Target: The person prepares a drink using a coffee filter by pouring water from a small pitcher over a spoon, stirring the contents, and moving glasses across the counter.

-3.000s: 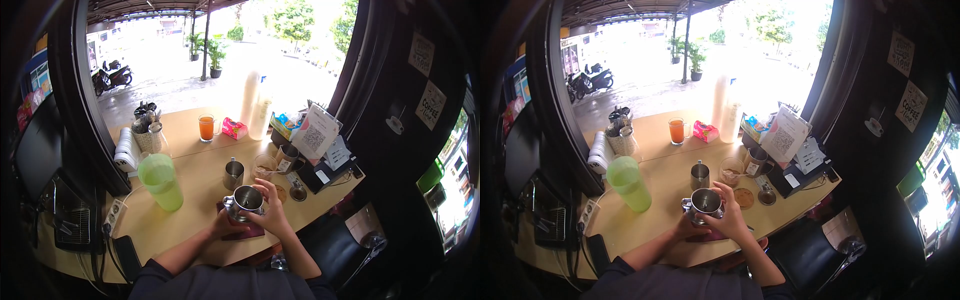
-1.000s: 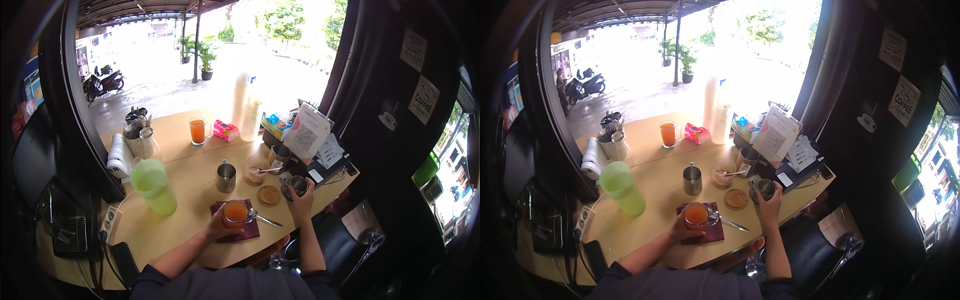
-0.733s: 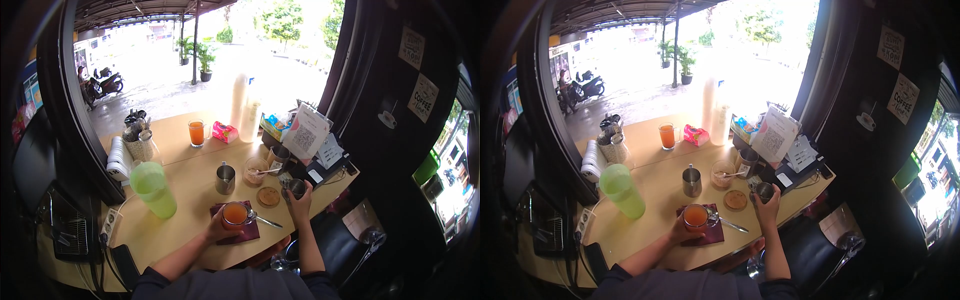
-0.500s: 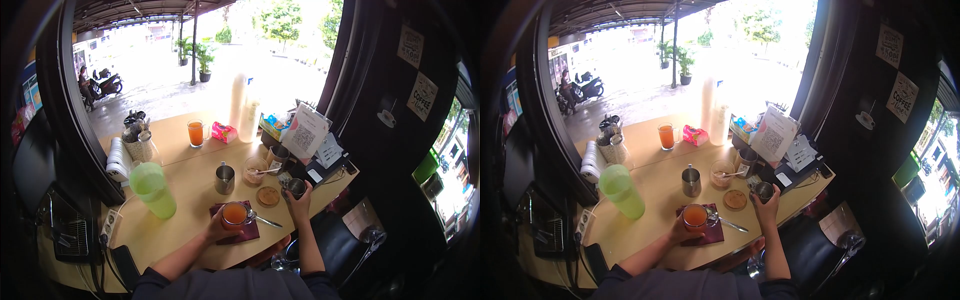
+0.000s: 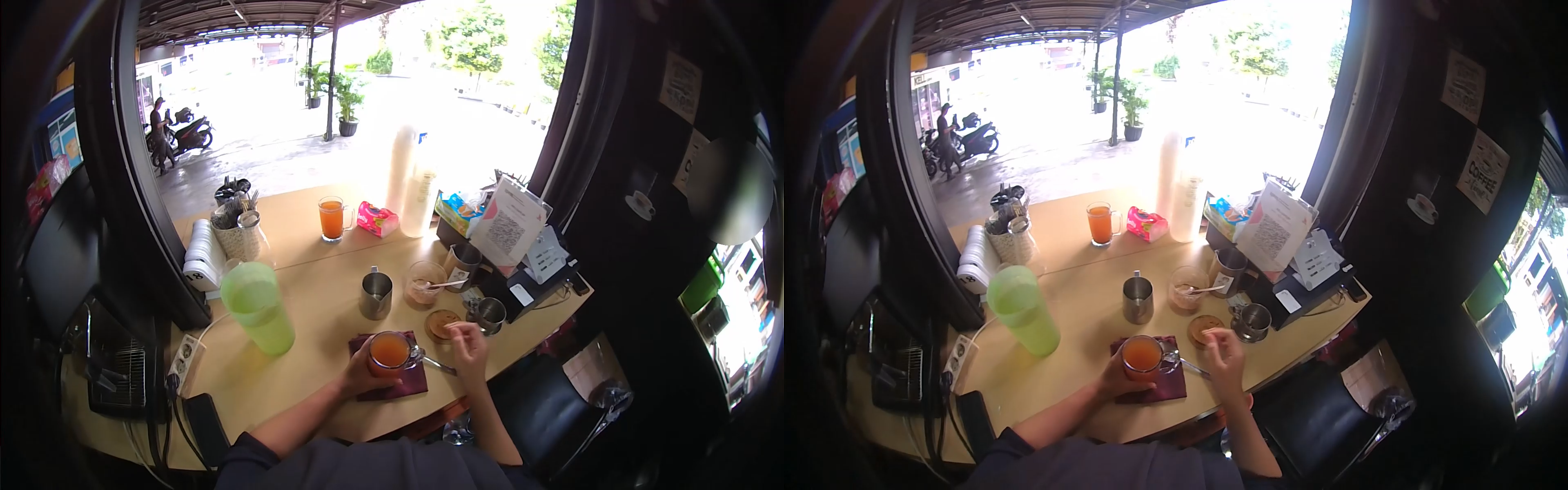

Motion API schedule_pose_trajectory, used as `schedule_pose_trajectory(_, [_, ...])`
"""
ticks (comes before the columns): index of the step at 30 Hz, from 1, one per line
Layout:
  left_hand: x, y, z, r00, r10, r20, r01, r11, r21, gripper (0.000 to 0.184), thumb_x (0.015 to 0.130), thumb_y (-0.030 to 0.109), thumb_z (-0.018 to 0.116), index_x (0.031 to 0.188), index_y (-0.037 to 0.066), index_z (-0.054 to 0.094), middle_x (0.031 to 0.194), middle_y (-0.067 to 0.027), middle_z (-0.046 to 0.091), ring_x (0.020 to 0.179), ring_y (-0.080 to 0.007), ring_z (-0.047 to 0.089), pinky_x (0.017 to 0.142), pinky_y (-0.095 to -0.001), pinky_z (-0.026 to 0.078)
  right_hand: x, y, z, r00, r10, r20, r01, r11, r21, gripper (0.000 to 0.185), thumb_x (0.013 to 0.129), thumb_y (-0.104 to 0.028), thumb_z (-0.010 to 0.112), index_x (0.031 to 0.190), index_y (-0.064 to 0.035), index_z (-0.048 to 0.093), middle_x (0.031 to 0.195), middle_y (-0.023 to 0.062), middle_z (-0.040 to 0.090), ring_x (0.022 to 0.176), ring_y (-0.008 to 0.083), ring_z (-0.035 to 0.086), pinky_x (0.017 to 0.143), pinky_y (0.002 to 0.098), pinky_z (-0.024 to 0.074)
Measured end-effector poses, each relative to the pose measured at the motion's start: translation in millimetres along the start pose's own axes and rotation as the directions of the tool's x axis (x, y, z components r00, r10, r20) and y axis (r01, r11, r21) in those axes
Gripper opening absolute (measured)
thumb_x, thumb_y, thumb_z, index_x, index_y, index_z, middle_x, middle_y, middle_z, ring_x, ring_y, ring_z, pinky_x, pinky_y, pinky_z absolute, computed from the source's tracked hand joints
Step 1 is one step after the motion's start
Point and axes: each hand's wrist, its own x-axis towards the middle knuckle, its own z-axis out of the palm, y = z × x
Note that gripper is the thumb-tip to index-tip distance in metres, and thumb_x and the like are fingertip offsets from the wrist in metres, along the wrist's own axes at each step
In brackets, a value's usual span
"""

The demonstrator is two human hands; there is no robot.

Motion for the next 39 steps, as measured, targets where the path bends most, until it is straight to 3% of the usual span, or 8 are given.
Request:
schedule_pose_trajectory(6, [0, 4, -4, 0.993, 0.115, -0.027, -0.110, 0.982, 0.153, 0.092, 0.064, 0.015, 0.090, 0.138, 0.004, 0.036, 0.128, -0.0110, 0.051, 0.118, -0.0209, 0.053, 0.102, -0.0358, 0.043, -13, -29, 34, 0.916, 0.198, 0.349, -0.196, 0.980, -0.040, 0.024, 0.101, -0.021, 0.052, 0.092, -0.0009, 0.061, 0.081, -0.0018, 0.059, 0.075, 0.0047, 0.054, 0.068, 0.0195, 0.0416])
schedule_pose_trajectory(12, [-9, -2, 2, 0.992, 0.035, -0.122, -0.044, 0.996, -0.076, 0.086, 0.066, 0.017, 0.088, 0.135, 0.003, 0.040, 0.125, -0.0116, 0.055, 0.117, -0.0205, 0.054, 0.101, -0.0353, 0.044, -23, -8, 50, 0.902, 0.226, 0.369, -0.333, 0.906, 0.260, 0.028, 0.101, -0.024, 0.050, 0.090, -0.0011, 0.062, 0.078, -0.0031, 0.057, 0.070, 0.0052, 0.051, 0.064, 0.0210, 0.0406])
schedule_pose_trajectory(16, [-9, -4, 1, 0.982, 0.090, -0.164, -0.085, 0.996, 0.038, 0.080, 0.067, 0.017, 0.088, 0.133, 0.002, 0.044, 0.122, -0.0110, 0.058, 0.115, -0.0192, 0.056, 0.101, -0.0348, 0.045, -21, -7, 54, 0.864, 0.343, 0.369, -0.479, 0.787, 0.389, 0.026, 0.101, -0.023, 0.051, 0.092, -0.0018, 0.064, 0.078, -0.0020, 0.059, 0.066, 0.0055, 0.052, 0.061, 0.0210, 0.0411])
schedule_pose_trajectory(19, [-7, 7, -1, 0.980, 0.144, -0.138, -0.115, 0.974, 0.195, 0.078, 0.067, 0.017, 0.088, 0.131, 0.002, 0.046, 0.122, -0.0106, 0.058, 0.114, -0.0177, 0.056, 0.100, -0.0341, 0.046, -21, -20, 68, 0.869, 0.409, 0.280, -0.493, 0.769, 0.408, 0.026, 0.099, -0.022, 0.052, 0.091, -0.0012, 0.065, 0.075, -0.0018, 0.060, 0.060, 0.0046, 0.050, 0.056, 0.0207, 0.0401])
schedule_pose_trajectory(28, [-8, 16, -2, 0.988, 0.014, -0.151, -0.010, 0.999, 0.033, 0.085, 0.066, 0.013, 0.088, 0.135, 0.003, 0.040, 0.124, -0.0103, 0.055, 0.117, -0.0181, 0.054, 0.101, -0.0348, 0.045, -19, -35, 83, 0.883, 0.449, 0.135, -0.461, 0.778, 0.427, 0.025, 0.094, -0.018, 0.056, 0.076, -0.0045, 0.065, 0.064, -0.0040, 0.055, 0.055, 0.0031, 0.045, 0.051, 0.0207, 0.0340])
schedule_pose_trajectory(31, [-10, 1, -2, 0.990, 0.041, -0.133, -0.044, 0.999, -0.025, 0.082, 0.073, 0.028, 0.085, 0.136, 0.003, 0.038, 0.125, -0.0103, 0.054, 0.118, -0.0183, 0.052, 0.101, -0.0352, 0.044, -15, -25, 80, 0.906, 0.392, 0.160, -0.423, 0.819, 0.388, 0.026, 0.096, -0.020, 0.057, 0.083, -0.0010, 0.068, 0.064, -0.0050, 0.054, 0.054, 0.0024, 0.043, 0.050, 0.0197, 0.0326])
schedule_pose_trajectory(33, [-10, -20, 2, 0.971, 0.074, -0.227, -0.154, 0.920, -0.360, 0.077, 0.083, 0.052, 0.069, 0.135, 0.003, 0.039, 0.123, -0.0104, 0.054, 0.116, -0.0182, 0.053, 0.100, -0.0351, 0.043, -11, -27, 80, 0.914, 0.371, 0.165, -0.406, 0.819, 0.405, 0.026, 0.096, -0.020, 0.057, 0.079, -0.0021, 0.067, 0.062, -0.0059, 0.052, 0.053, 0.0021, 0.040, 0.049, 0.0202, 0.0308])
schedule_pose_trajectory(39, [1, -23, -16, 0.874, -0.060, -0.482, -0.149, 0.912, -0.383, 0.068, 0.096, 0.061, 0.038, 0.130, 0.002, 0.042, 0.116, -0.0117, 0.057, 0.106, -0.0204, 0.057, 0.097, -0.0343, 0.042, 6, -52, 89, 0.917, 0.359, 0.175, -0.399, 0.816, 0.419, 0.029, 0.095, -0.019, 0.057, 0.067, -0.0093, 0.058, 0.059, -0.0075, 0.047, 0.051, 0.0015, 0.035, 0.048, 0.0216, 0.0263])
